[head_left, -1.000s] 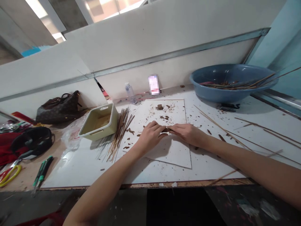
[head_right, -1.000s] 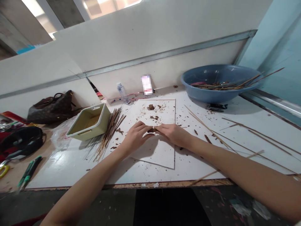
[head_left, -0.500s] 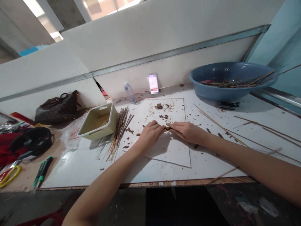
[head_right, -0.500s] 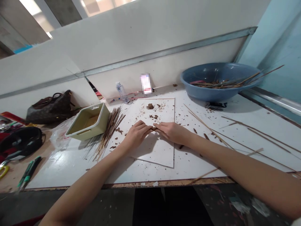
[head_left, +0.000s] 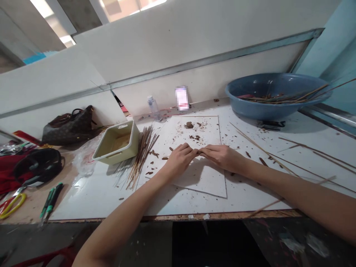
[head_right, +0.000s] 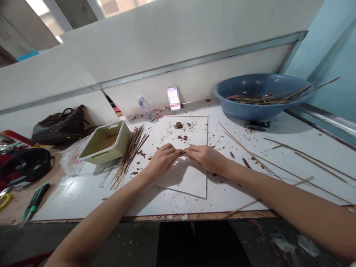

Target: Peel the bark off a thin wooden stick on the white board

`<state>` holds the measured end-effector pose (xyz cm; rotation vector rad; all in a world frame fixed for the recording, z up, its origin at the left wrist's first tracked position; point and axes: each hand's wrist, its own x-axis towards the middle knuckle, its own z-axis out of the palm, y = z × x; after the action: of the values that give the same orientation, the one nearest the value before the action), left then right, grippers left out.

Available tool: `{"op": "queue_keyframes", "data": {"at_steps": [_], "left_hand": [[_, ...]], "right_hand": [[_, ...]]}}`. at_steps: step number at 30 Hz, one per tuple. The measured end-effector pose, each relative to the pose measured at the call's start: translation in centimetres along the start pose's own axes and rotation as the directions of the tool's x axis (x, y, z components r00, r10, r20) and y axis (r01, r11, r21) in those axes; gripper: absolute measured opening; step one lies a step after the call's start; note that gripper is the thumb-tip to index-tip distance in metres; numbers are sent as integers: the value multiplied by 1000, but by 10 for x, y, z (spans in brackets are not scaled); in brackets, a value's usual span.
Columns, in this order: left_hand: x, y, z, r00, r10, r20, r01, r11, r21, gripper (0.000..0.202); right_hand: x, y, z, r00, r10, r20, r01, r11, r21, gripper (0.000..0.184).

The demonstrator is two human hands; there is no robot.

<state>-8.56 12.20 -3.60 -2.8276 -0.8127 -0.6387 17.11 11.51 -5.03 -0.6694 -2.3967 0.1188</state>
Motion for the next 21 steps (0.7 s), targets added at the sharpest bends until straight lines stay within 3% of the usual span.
{"op": "queue_keyframes", "data": {"at_steps": [5,13,17,21], "left_hand": [[0,-3,-3,996,-76,-36,77,996,32,33],[0,-6,-4,994,-69,-90,68,998,-5,32],[0,-5,-1,995,-64,-74,62,998,-23,30],[-3,-18,-1,997,-66,-28,66,998,-15,31]], "right_hand": [[1,7,4,1000,-10,18,11,999,-43,33],[-3,12,9,999,21,-45,-22,999,-27,34],[-3,7,5,998,-20,-60,20,1000,4,29],[-2,9,0,999,-15,-41,14,1000,-18,28]]}}
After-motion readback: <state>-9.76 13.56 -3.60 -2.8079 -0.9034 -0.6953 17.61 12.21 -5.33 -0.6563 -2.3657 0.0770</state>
